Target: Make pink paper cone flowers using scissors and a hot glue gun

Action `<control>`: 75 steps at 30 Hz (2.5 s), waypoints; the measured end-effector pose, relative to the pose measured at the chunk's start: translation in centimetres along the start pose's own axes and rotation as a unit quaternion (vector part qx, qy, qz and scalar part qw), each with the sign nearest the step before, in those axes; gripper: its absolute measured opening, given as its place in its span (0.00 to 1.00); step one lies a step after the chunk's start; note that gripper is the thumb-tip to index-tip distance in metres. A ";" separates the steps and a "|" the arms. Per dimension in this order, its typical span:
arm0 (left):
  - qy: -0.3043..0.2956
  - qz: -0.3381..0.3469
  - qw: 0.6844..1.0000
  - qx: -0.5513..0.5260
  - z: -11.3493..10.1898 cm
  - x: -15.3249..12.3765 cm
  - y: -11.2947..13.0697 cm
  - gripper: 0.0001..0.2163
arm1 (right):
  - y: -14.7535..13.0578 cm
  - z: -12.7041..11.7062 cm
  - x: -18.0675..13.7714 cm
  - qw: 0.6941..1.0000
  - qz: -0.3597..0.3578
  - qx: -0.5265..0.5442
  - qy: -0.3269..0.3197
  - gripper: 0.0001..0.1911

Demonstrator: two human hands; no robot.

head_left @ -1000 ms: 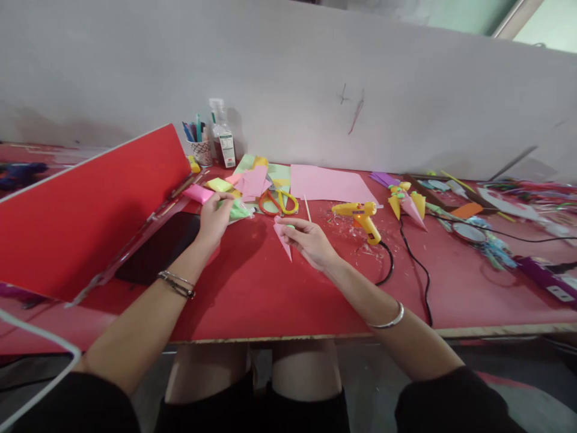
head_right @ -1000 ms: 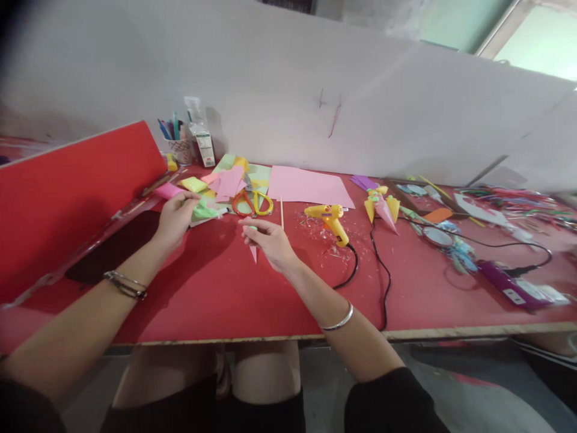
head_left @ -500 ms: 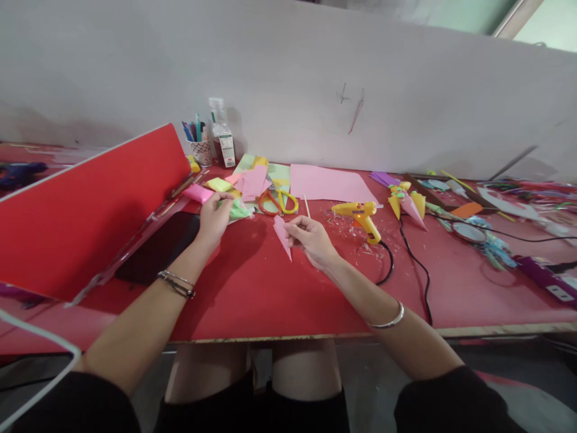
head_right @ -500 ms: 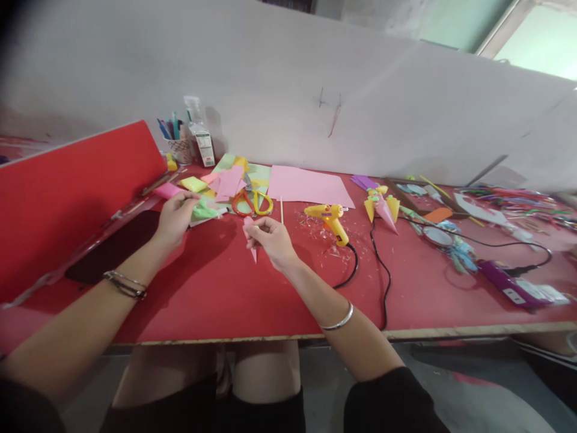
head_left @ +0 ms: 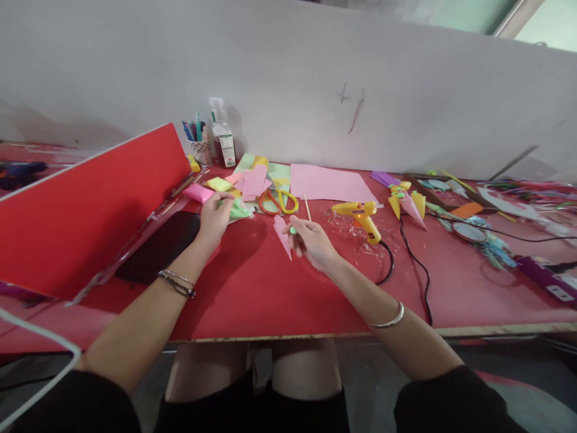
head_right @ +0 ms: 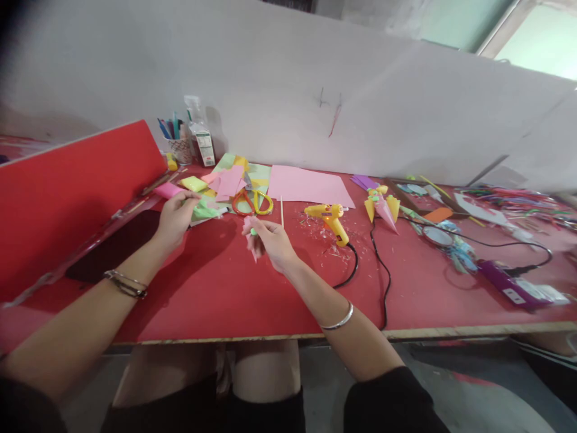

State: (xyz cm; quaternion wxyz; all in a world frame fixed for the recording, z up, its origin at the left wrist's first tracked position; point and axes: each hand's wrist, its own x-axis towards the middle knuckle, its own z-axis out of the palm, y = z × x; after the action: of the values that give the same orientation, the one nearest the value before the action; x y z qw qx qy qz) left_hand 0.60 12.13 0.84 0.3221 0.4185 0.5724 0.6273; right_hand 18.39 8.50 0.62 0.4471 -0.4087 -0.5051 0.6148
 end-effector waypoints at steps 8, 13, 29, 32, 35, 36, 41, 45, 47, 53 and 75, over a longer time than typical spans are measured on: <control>-0.003 0.008 1.000 0.010 -0.1 0.1 -0.2 0.03 | 0.3 0.1 0.3 0.998 -0.013 0.060 0.002 0.04; -0.003 0.007 1.000 0.001 -0.1 0.2 -0.2 0.03 | 0.3 0.2 0.3 0.993 -0.026 0.118 -0.002 0.04; -0.002 0.005 1.000 0.003 -0.1 0.1 0.0 0.03 | 0.6 -0.2 0.5 0.994 -0.037 0.098 0.022 0.06; 0.000 0.006 1.000 -0.004 0.0 0.2 -0.2 0.03 | 0.5 -0.2 0.4 0.996 -0.051 0.065 0.032 0.05; 0.003 0.001 1.000 -0.001 0.0 0.1 0.0 0.03 | 0.5 -0.2 0.4 0.996 -0.069 -0.007 0.056 0.05; 0.002 -0.002 1.000 -0.001 0.0 0.0 0.1 0.04 | 0.6 -0.1 0.4 0.995 -0.070 -0.021 0.067 0.04; 0.001 -0.001 1.000 0.007 0.0 0.0 0.3 0.04 | 0.6 -0.1 0.4 0.995 -0.047 -0.016 0.083 0.03; 0.002 0.008 1.000 0.010 -0.1 0.1 0.0 0.04 | 0.5 -0.1 0.4 0.996 -0.043 0.052 0.058 0.05; 0.000 0.006 1.000 0.009 -0.1 0.1 -0.1 0.03 | 0.5 -0.1 0.4 0.995 -0.035 0.082 0.047 0.05; 0.003 0.008 1.000 0.004 0.0 0.0 0.1 0.03 | 0.4 -0.1 0.3 0.997 -0.041 -0.010 0.068 0.05; 0.001 0.005 1.000 0.008 -0.1 0.0 0.0 0.03 | 0.1 0.1 0.2 0.996 -0.064 -0.009 0.060 0.08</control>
State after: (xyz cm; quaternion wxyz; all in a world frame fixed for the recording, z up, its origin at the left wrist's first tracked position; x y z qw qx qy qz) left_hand 0.50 12.13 0.84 0.3157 0.4232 0.5754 0.6246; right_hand 18.18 8.68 0.53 0.5111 -0.4155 -0.5083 0.5548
